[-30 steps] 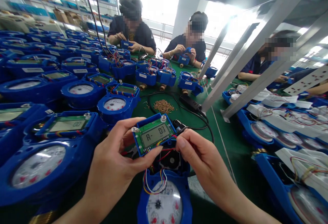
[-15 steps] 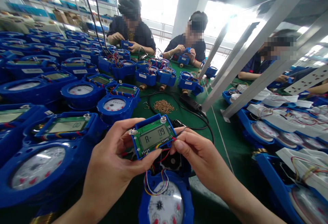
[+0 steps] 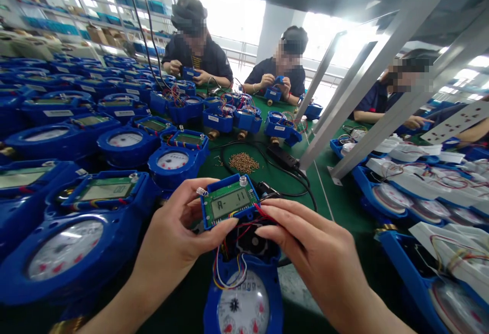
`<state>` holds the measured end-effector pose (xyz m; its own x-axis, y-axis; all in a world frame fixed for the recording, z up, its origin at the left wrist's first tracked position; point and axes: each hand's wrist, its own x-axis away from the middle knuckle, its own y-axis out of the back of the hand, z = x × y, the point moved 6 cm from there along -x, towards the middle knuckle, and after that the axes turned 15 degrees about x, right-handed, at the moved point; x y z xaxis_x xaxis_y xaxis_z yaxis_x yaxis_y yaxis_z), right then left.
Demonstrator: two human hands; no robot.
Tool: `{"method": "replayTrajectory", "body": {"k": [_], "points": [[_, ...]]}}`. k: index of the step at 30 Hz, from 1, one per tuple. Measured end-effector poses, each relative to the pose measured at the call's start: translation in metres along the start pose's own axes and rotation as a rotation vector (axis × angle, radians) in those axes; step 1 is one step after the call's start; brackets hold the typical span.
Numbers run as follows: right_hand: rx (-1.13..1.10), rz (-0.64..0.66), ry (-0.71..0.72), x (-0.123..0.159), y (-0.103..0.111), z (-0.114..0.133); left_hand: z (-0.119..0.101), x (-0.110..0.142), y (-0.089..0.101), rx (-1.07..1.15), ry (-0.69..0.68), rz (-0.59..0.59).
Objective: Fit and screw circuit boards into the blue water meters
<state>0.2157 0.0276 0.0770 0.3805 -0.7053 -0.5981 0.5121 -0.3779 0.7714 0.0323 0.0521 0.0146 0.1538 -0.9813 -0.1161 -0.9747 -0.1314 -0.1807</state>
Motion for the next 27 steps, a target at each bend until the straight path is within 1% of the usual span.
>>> {"method": "replayTrajectory", "body": {"k": [2,4,6,7,8,11,13,16,20,22,23,24,27], "points": [[0.084,-0.045,-0.003,-0.001,0.019,0.002,-0.001,0.000,0.000,-0.017,-0.007,0.008],[0.148,-0.137,-0.038,-0.002,0.035,0.002,-0.001,0.001,0.001,-0.048,-0.019,0.014],[0.151,-0.201,-0.078,-0.003,0.041,0.000,0.000,0.001,0.002,-0.071,-0.044,0.023],[0.122,-0.196,-0.095,-0.005,0.039,-0.002,-0.001,0.002,0.003,-0.083,-0.068,0.029],[0.077,-0.165,-0.108,-0.006,0.035,-0.005,-0.001,0.002,0.003,-0.097,-0.093,0.037],[-0.055,-0.018,-0.138,-0.011,0.017,-0.015,-0.003,0.004,0.004,-0.157,-0.168,0.042],[-0.110,0.029,-0.141,-0.014,0.011,-0.020,-0.005,0.006,0.004,-0.188,-0.208,0.027],[-0.174,0.081,-0.146,-0.016,0.007,-0.023,-0.010,0.011,0.004,-0.228,-0.290,0.011],[-0.400,0.239,-0.291,-0.011,-0.003,-0.029,-0.015,0.015,0.005,-0.329,-0.388,0.045],[-0.475,0.275,-0.323,-0.009,-0.007,-0.031,-0.015,0.015,0.005,-0.366,-0.416,0.072],[-0.462,0.258,-0.298,-0.009,-0.006,-0.032,-0.015,0.015,0.004,-0.374,-0.429,0.077],[-0.418,0.223,-0.241,-0.011,-0.003,-0.032,-0.015,0.015,0.004,-0.378,-0.438,0.077],[-0.194,0.082,0.050,-0.016,0.008,-0.026,-0.015,0.014,0.003,-0.369,-0.431,0.076]]}}
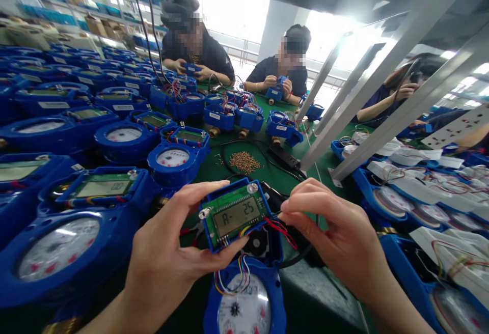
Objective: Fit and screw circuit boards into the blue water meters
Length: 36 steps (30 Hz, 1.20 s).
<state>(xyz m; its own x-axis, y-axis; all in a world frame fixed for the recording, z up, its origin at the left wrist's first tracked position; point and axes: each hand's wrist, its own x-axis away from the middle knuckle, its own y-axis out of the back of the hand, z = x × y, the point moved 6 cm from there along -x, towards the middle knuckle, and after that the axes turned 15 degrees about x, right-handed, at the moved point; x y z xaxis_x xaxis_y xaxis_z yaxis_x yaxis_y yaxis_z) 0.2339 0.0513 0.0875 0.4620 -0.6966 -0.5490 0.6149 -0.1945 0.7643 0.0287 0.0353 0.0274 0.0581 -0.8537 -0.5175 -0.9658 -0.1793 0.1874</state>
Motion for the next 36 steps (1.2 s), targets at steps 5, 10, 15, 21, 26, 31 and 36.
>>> {"method": "replayTrajectory", "body": {"k": [5,10,15,21,26,31,36], "points": [[0.369,-0.133,0.313,0.001,0.007,0.013,-0.002,0.000,0.000,-0.027,-0.008,0.004],[0.498,-0.237,0.396,0.009,0.007,0.021,-0.002,0.002,0.001,-0.043,-0.062,-0.005],[0.552,-0.221,0.383,0.012,0.008,0.022,0.000,0.006,0.000,-0.024,-0.118,0.001],[0.485,-0.169,0.294,0.006,0.009,0.017,-0.003,0.008,0.000,-0.057,-0.157,0.004],[0.330,-0.076,0.201,0.003,0.004,0.012,-0.009,0.007,0.000,-0.128,-0.189,-0.002],[0.258,-0.006,0.170,0.001,-0.001,0.015,-0.010,0.007,0.000,-0.151,-0.207,0.004],[0.062,0.094,0.001,-0.002,-0.009,0.009,-0.010,0.008,-0.001,-0.155,-0.210,0.012]]}}
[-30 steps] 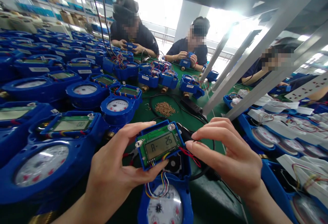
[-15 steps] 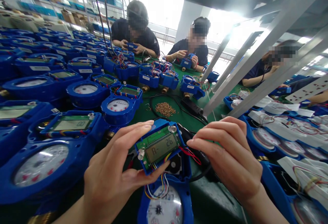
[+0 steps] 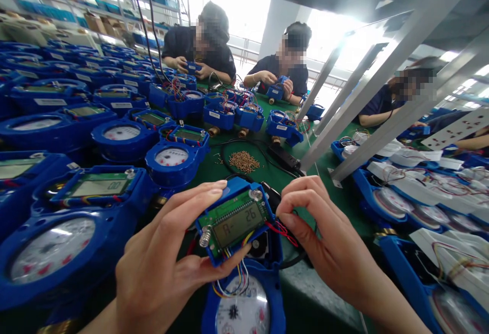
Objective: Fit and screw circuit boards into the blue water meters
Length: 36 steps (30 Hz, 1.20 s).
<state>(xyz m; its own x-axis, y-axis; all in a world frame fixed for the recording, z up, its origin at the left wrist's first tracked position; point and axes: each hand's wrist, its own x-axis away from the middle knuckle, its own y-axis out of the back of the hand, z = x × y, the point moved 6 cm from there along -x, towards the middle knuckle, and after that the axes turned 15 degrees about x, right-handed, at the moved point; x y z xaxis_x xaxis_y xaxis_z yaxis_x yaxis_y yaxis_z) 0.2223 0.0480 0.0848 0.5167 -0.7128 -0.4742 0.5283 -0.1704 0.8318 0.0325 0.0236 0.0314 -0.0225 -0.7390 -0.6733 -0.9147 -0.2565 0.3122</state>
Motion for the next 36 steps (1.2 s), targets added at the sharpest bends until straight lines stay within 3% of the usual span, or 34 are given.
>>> {"method": "replayTrajectory", "body": {"k": [6,10,13,16,20,28,36], "points": [[-0.380,0.147,-0.246,0.005,-0.016,-0.016,0.005,0.001,0.000,0.101,0.055,0.017],[-0.370,0.145,-0.252,0.004,-0.018,-0.019,0.003,0.001,0.000,0.106,0.012,0.010],[-0.188,0.039,-0.178,0.002,-0.010,-0.015,0.004,0.002,-0.001,0.104,0.023,0.031],[0.042,-0.172,-0.123,0.004,0.003,-0.004,0.006,0.002,-0.002,0.099,0.044,0.053],[0.023,-0.286,-0.108,0.008,0.005,0.007,0.006,0.001,-0.001,0.067,0.042,0.008],[-0.190,-0.218,-0.234,0.006,0.001,-0.003,0.009,0.002,0.000,0.061,0.061,-0.043],[-0.254,-0.095,-0.190,-0.001,-0.003,-0.010,0.008,0.001,-0.001,0.053,0.064,-0.010]]}}
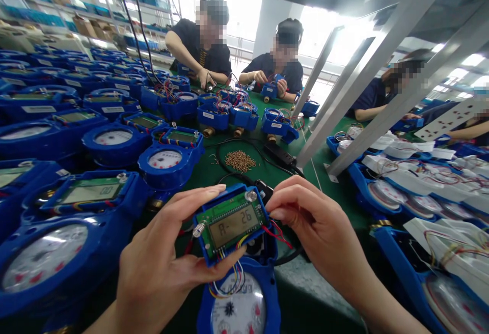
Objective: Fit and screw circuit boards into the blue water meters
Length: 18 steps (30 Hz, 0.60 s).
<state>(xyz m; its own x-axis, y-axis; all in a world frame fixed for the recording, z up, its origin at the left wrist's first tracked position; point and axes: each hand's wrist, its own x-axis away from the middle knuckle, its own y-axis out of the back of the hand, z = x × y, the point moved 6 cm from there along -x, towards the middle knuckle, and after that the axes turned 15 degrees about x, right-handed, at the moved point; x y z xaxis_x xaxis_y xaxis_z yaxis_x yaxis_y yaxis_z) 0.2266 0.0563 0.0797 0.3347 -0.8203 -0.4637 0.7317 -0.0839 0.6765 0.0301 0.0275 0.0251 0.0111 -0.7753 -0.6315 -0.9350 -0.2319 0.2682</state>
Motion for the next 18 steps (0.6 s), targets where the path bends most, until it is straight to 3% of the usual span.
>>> {"method": "replayTrajectory", "body": {"k": [10,18], "points": [[-0.011,-0.024,-0.064,0.009,-0.013,-0.004,0.002,0.001,-0.002,0.078,0.061,-0.020],[0.031,-0.077,-0.157,0.014,-0.005,0.001,0.002,0.001,-0.001,0.064,0.057,-0.049]]}}
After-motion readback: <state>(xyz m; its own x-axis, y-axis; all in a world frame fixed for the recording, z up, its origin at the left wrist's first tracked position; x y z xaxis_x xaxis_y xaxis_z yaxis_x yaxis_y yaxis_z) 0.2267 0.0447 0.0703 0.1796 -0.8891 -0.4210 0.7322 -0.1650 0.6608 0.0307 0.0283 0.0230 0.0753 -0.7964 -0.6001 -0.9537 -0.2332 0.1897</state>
